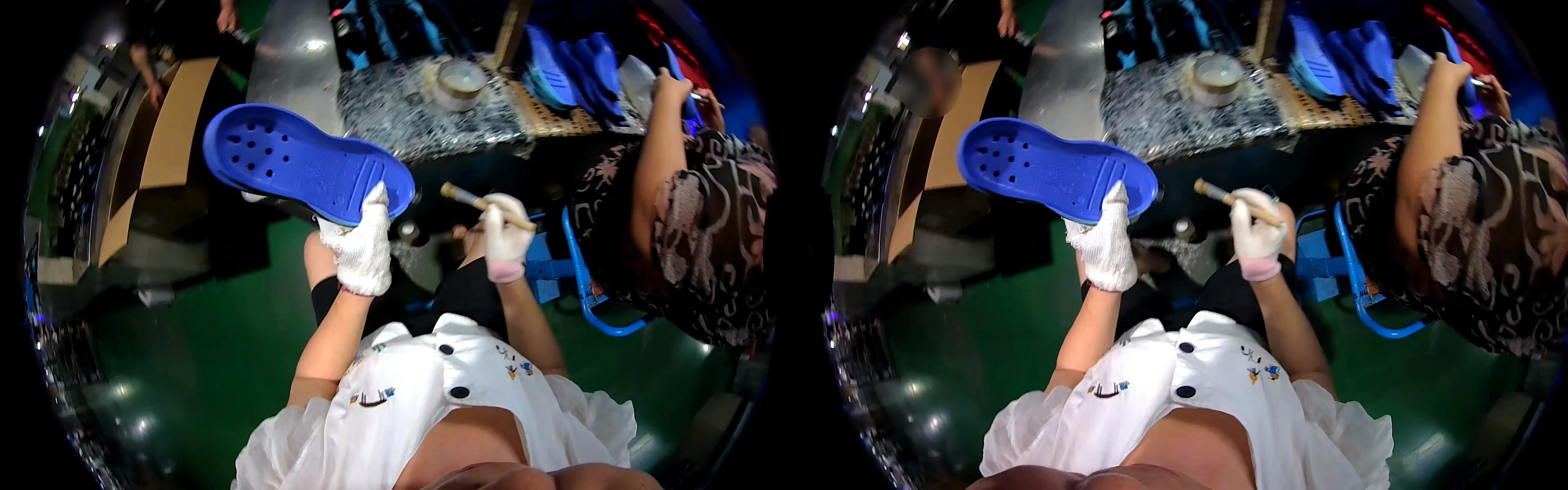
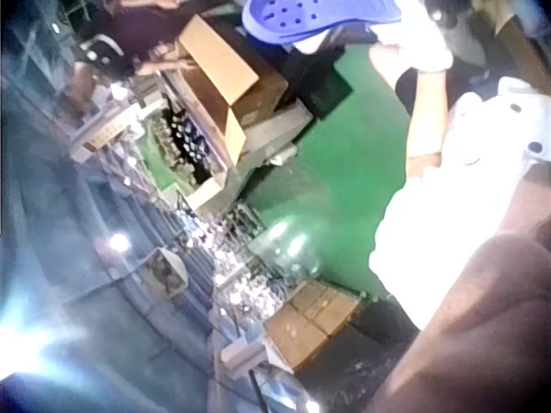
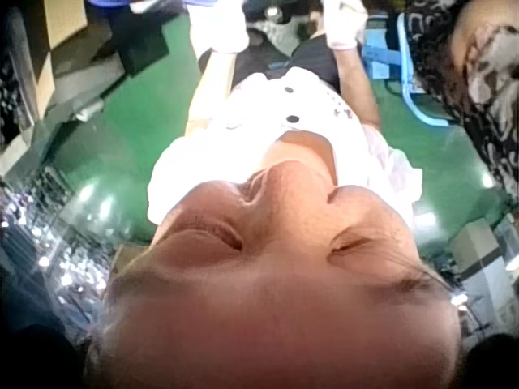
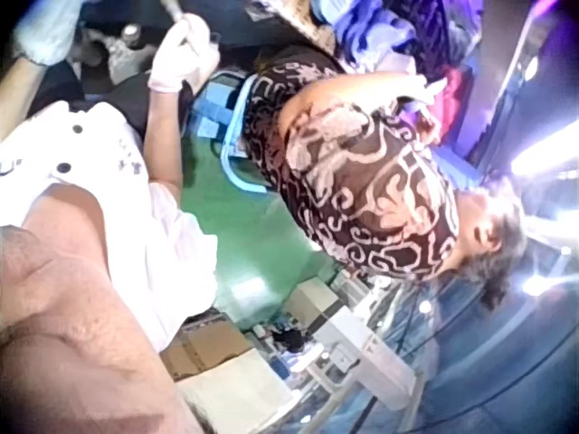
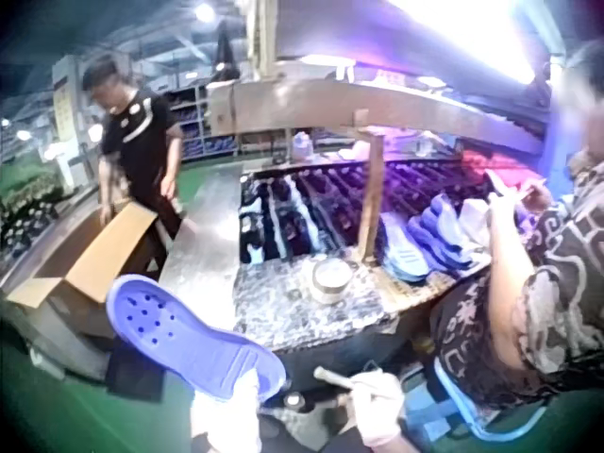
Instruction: The person uses a brush to apply a substance along the edges of blue shoe soles at a factory workstation while other shoes move along a conveyor belt.
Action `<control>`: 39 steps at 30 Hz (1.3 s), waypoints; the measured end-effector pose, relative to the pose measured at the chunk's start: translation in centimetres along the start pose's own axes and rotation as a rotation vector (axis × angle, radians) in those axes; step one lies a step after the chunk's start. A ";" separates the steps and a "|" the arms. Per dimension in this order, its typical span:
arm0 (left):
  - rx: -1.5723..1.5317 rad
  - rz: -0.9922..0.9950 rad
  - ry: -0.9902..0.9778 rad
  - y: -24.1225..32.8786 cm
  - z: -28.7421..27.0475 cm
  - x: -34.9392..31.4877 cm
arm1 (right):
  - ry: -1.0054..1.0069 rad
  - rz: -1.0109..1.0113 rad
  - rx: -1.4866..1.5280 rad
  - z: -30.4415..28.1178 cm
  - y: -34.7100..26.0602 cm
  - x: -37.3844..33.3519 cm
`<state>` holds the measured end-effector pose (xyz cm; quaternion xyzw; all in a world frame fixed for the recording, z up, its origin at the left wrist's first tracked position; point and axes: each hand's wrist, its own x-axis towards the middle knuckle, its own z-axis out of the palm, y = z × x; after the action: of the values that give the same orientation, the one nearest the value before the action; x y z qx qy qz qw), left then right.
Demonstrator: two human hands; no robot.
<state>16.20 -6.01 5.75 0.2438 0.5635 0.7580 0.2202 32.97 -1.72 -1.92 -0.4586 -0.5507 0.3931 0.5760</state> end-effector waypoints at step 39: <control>0.575 -0.019 -0.150 -4.7 -6.5 18.7 | 0.059 0.075 0.293 -2.0 -1.9 5.3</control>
<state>-2.22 1.82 1.87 0.3463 0.7396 0.5448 0.1902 35.28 2.63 1.39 -0.4013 -0.4528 0.4767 0.6377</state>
